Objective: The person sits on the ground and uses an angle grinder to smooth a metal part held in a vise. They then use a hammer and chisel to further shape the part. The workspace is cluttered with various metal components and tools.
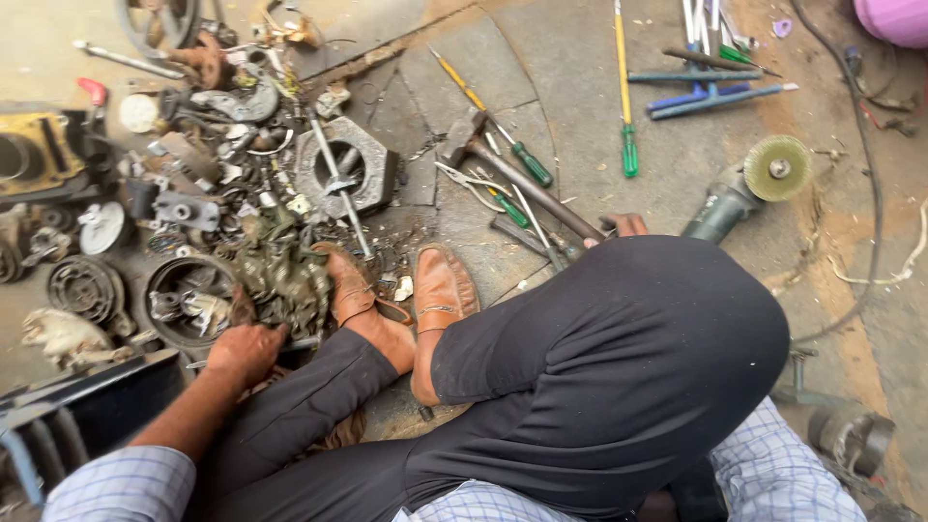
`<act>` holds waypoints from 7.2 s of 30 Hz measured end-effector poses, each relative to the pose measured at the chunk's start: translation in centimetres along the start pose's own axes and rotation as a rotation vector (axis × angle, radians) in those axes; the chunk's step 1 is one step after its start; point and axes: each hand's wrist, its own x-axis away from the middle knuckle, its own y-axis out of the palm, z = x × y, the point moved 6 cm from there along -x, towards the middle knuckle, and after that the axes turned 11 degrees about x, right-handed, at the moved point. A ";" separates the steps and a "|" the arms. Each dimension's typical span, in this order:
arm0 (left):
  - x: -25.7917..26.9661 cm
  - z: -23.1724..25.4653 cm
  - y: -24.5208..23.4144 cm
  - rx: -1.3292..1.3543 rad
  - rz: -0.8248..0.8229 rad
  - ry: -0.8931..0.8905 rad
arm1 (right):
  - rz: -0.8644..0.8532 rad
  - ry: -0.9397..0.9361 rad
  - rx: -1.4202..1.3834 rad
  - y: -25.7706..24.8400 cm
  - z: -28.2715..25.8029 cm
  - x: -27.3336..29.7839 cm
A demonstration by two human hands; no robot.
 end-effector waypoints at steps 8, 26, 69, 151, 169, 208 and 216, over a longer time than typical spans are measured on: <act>8.7 -4.3 -7.4 0.402 0.223 -0.113 | -0.148 -0.057 0.334 2.7 -3.7 -6.0; 4.9 0.7 -24.0 1.771 0.932 0.403 | -0.738 -0.259 0.980 -4.8 -12.3 -18.8; 0.1 2.7 -23.7 1.538 1.395 0.317 | -0.947 -0.189 0.981 -1.0 -10.8 -17.1; 1.2 5.0 -26.4 1.293 1.354 0.372 | -0.874 -0.035 0.458 -8.9 -13.3 -18.0; 0.7 5.8 -26.2 1.213 1.396 0.405 | -0.430 -0.009 -0.763 -17.5 -31.7 -1.5; -3.7 8.0 -28.1 1.541 1.651 0.487 | -0.238 -0.174 -0.411 -9.9 -34.7 -1.0; -0.9 7.7 -28.0 1.516 1.690 0.529 | -0.101 -0.258 -0.227 -10.2 -36.3 -1.6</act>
